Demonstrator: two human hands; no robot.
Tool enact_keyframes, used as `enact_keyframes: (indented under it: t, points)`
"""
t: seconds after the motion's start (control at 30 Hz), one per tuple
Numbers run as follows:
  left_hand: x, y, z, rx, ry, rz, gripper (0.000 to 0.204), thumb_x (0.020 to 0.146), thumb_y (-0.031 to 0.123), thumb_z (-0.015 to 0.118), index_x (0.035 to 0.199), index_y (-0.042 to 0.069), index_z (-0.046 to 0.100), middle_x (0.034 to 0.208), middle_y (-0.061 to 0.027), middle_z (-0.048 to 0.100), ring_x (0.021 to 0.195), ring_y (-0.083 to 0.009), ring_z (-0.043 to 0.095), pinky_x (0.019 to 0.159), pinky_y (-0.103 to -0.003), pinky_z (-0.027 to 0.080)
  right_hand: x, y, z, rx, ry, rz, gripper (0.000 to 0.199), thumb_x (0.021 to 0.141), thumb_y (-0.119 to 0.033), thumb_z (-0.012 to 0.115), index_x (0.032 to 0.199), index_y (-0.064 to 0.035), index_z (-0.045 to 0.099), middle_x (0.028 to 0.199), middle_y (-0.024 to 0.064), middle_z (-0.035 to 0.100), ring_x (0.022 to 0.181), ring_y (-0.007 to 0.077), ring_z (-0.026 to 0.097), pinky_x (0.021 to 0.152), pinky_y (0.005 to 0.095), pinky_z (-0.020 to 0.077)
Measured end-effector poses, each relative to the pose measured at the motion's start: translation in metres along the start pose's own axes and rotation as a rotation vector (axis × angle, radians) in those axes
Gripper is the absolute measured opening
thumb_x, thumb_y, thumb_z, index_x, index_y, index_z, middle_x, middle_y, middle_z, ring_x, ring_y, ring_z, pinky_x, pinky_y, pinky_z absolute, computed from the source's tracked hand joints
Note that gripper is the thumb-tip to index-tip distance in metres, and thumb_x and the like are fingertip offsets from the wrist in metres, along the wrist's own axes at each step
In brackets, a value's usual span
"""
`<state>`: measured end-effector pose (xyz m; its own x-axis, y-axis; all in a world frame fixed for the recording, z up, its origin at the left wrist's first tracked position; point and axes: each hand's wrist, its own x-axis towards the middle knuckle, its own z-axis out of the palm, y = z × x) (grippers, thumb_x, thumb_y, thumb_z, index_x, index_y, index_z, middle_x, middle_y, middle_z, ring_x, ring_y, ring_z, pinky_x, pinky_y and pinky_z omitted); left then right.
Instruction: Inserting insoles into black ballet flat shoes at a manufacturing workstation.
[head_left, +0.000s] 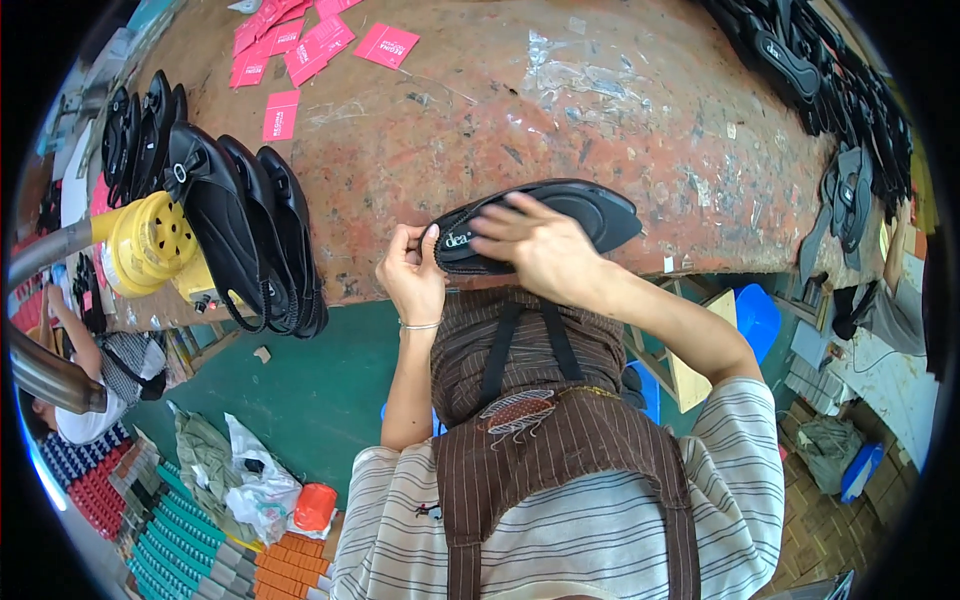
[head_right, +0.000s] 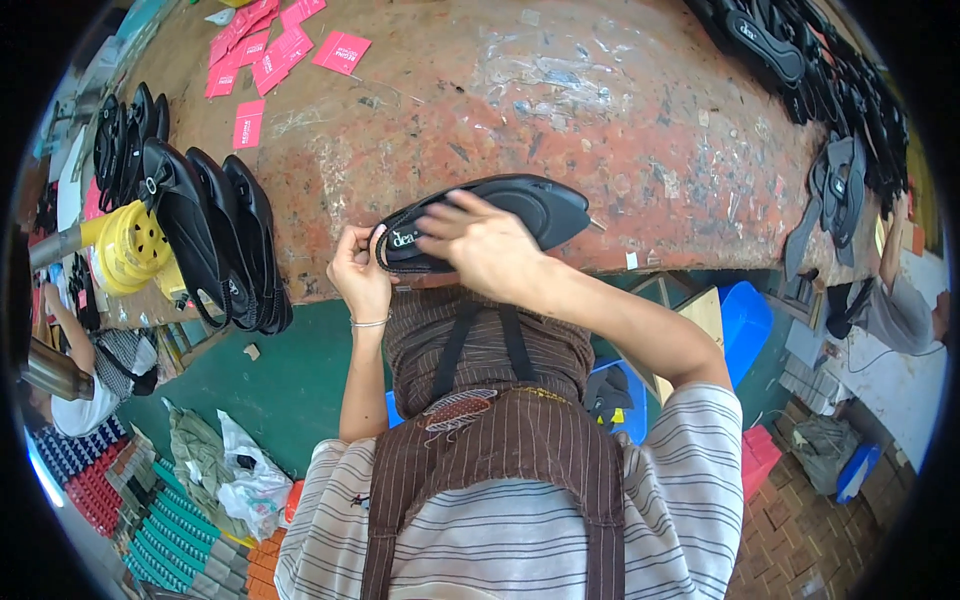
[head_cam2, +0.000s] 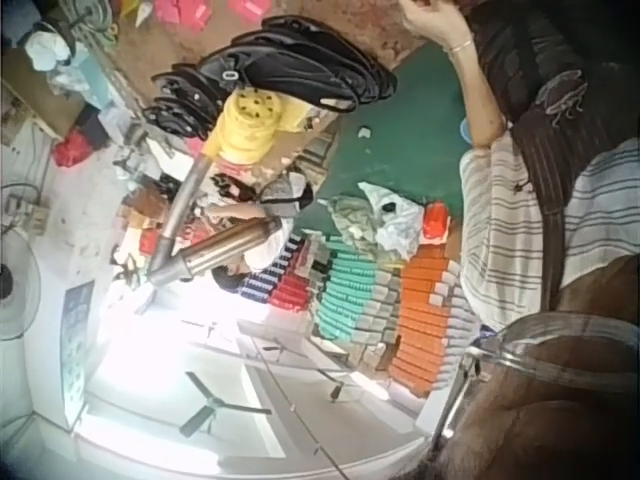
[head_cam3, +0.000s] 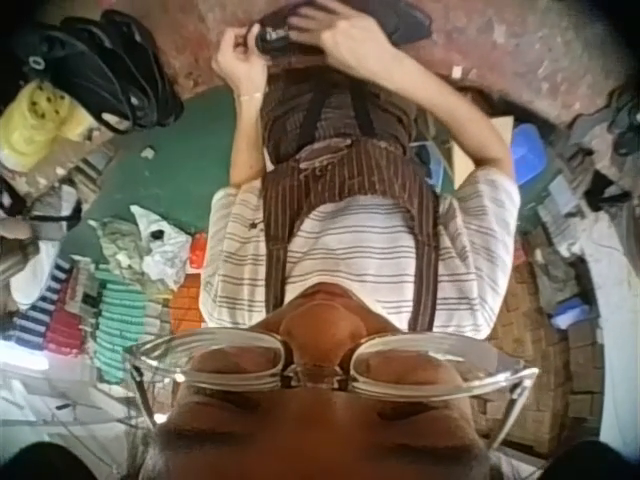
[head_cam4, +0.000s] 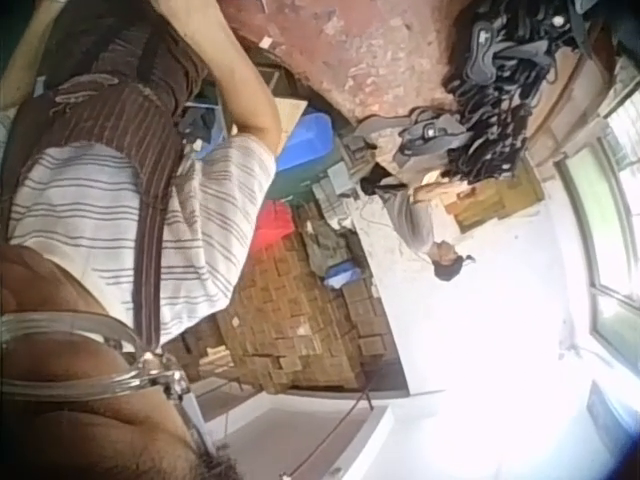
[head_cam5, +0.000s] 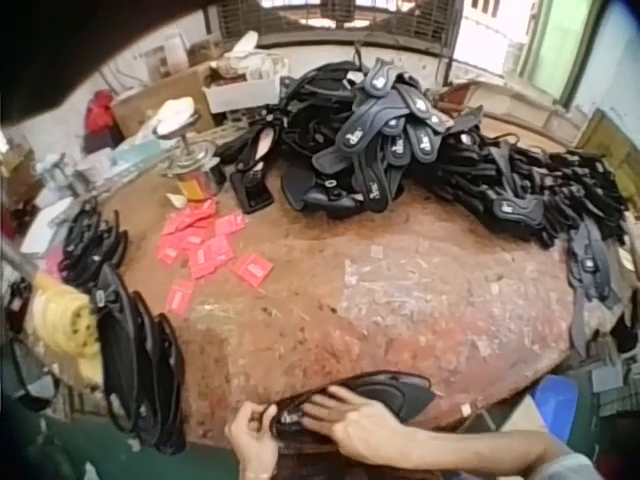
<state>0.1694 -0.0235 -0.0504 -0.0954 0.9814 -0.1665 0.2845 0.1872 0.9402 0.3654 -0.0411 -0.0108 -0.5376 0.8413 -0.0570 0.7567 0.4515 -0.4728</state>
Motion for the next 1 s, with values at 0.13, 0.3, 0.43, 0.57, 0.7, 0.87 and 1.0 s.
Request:
enact_keyframes:
  t: [0.13, 0.3, 0.43, 0.57, 0.7, 0.87, 1.0]
  points:
    - [-0.001, 0.006, 0.0, 0.118, 0.007, 0.019, 0.017, 0.092, 0.008, 0.065, 0.079, 0.0, 0.056, 0.053, -0.0048, 0.053, 0.046, -0.0088, 0.051, 0.043, -0.028, 0.038, -0.019, -0.005, -0.004, -0.193, 0.101, 0.079, 0.044, 0.071, -0.009, 0.062, 0.114, -0.0066, 0.07, 0.128, 0.0133, 0.063, 0.128, 0.0244, 0.053, 0.119, 0.0436, 0.0247]
    - [-0.035, 0.026, 0.009, 0.395, -0.179, 0.078, 0.025, 0.088, 0.015, 0.066, 0.072, 0.002, 0.053, 0.057, -0.0118, 0.059, 0.048, -0.0251, 0.058, 0.049, -0.038, 0.045, -0.011, 0.026, -0.021, -0.251, 0.679, 0.49, 0.049, 0.079, -0.012, 0.066, 0.126, -0.0004, 0.058, 0.121, 0.0157, 0.064, 0.133, 0.0326, 0.045, 0.115, 0.0603, 0.0157]
    - [-0.069, 0.037, 0.034, 0.583, -0.22, 0.424, 0.022, 0.08, 0.016, 0.071, 0.066, 0.007, 0.055, 0.06, -0.0081, 0.057, 0.053, -0.0296, 0.057, 0.051, -0.042, 0.043, 0.002, 0.058, -0.05, 0.039, 0.863, 0.713, 0.076, 0.078, -0.022, 0.076, 0.143, -0.002, 0.041, 0.099, 0.0141, 0.068, 0.101, 0.0325, 0.061, 0.095, 0.0489, 0.0422]
    - [-0.084, 0.033, 0.048, 0.566, -0.218, 0.748, 0.024, 0.074, 0.021, 0.078, 0.088, 0.005, 0.066, 0.104, -0.0128, 0.061, 0.099, -0.0326, 0.058, 0.079, -0.042, 0.05, -0.018, 0.038, -0.04, 0.258, 0.741, 0.363, 0.04, 0.07, -0.005, 0.075, 0.108, 0.0001, 0.062, 0.093, 0.014, 0.065, 0.086, 0.0322, 0.063, 0.075, 0.04, 0.051]
    - [-0.085, 0.017, 0.054, 0.809, -0.499, 0.728, 0.051, 0.081, 0.02, 0.067, 0.124, -0.004, 0.057, 0.129, -0.0224, 0.055, 0.133, -0.0389, 0.042, 0.114, -0.059, 0.023, -0.056, -0.019, 0.014, 0.08, 0.539, 0.338, 0.035, 0.072, 0.004, 0.06, 0.106, -0.0028, 0.062, 0.128, 0.0181, 0.059, 0.128, 0.0355, 0.051, 0.107, 0.0527, 0.0369]
    - [-0.085, 0.01, 0.058, 0.793, -0.487, 0.675, 0.051, 0.082, 0.017, 0.067, 0.127, -0.004, 0.055, 0.133, -0.0169, 0.054, 0.134, -0.0303, 0.042, 0.111, -0.056, 0.028, -0.006, 0.013, 0.019, -0.258, 0.639, 0.371, 0.038, 0.076, 0.004, 0.06, 0.113, 0.0015, 0.059, 0.122, 0.0187, 0.062, 0.123, 0.0331, 0.055, 0.114, 0.0577, 0.0227]
    - [-0.086, 0.016, 0.058, 0.818, -0.479, 0.669, 0.061, 0.083, 0.02, 0.068, 0.136, -0.002, 0.048, 0.136, -0.0151, 0.051, 0.135, -0.0289, 0.04, 0.111, -0.055, 0.028, 0.027, 0.03, -0.002, -0.126, 0.219, 0.624, 0.036, 0.08, 0.0, 0.059, 0.116, 0.0014, 0.056, 0.105, 0.0193, 0.06, 0.107, 0.0368, 0.057, 0.113, 0.0601, 0.0214]
